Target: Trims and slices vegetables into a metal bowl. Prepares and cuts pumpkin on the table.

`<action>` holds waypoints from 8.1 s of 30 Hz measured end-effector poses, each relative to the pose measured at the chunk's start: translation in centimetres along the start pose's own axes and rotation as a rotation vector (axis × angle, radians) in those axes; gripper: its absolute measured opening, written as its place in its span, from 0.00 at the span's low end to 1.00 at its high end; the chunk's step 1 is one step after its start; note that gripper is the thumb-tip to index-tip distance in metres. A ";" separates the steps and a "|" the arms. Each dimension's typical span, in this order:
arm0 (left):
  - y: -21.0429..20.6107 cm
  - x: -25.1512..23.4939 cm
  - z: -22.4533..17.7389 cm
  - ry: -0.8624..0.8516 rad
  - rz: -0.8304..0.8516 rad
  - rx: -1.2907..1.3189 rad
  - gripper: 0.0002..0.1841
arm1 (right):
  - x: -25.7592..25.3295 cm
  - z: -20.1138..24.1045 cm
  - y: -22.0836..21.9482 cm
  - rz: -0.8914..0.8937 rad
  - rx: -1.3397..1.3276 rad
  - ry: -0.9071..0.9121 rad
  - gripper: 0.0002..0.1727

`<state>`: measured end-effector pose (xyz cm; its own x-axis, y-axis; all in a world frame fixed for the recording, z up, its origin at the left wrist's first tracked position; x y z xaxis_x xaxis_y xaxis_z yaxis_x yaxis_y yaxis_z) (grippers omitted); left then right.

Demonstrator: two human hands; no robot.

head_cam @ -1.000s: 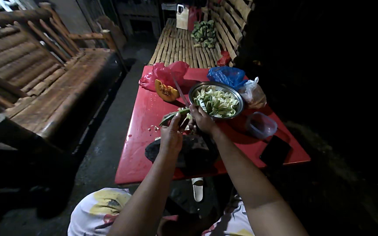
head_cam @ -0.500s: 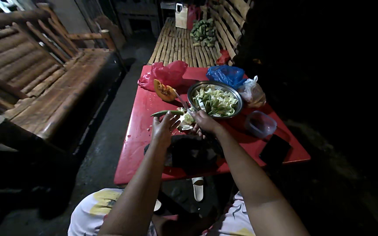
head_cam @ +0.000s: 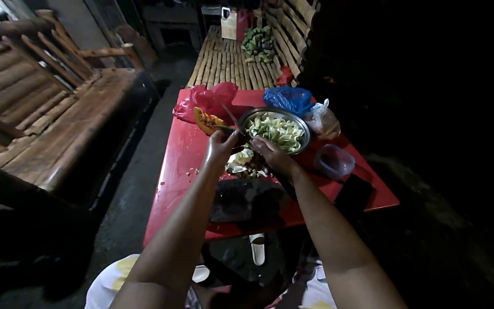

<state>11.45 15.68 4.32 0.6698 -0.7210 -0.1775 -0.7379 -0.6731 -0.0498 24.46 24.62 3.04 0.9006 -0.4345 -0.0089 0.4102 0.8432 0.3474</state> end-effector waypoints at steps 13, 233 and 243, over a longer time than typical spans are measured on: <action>-8.5 -4.5 -1.7 -0.065 0.252 -0.150 0.17 | 0.6 -1.8 6.8 -0.239 -0.227 -0.020 0.26; 3.8 1.7 0.1 -0.127 0.306 -0.787 0.13 | -1.8 0.7 -4.0 0.128 0.113 0.049 0.29; 2.9 2.2 -0.9 -0.129 0.243 -0.730 0.14 | -2.2 1.6 -3.7 0.006 0.209 0.221 0.24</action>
<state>10.85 12.04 4.67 0.4484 -0.8673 -0.2160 -0.5909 -0.4690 0.6564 20.76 21.93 3.32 0.9217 -0.3312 -0.2020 0.3871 0.7519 0.5336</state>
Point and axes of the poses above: each hand's wrist, its own x-axis away from the middle knuckle, its own y-axis out of the back of the hand, z = x × y, the point moved 8 cm from there along -x, towards the middle knuckle, and after that the axes turned 1 degree about -y, right-handed, at the moved point
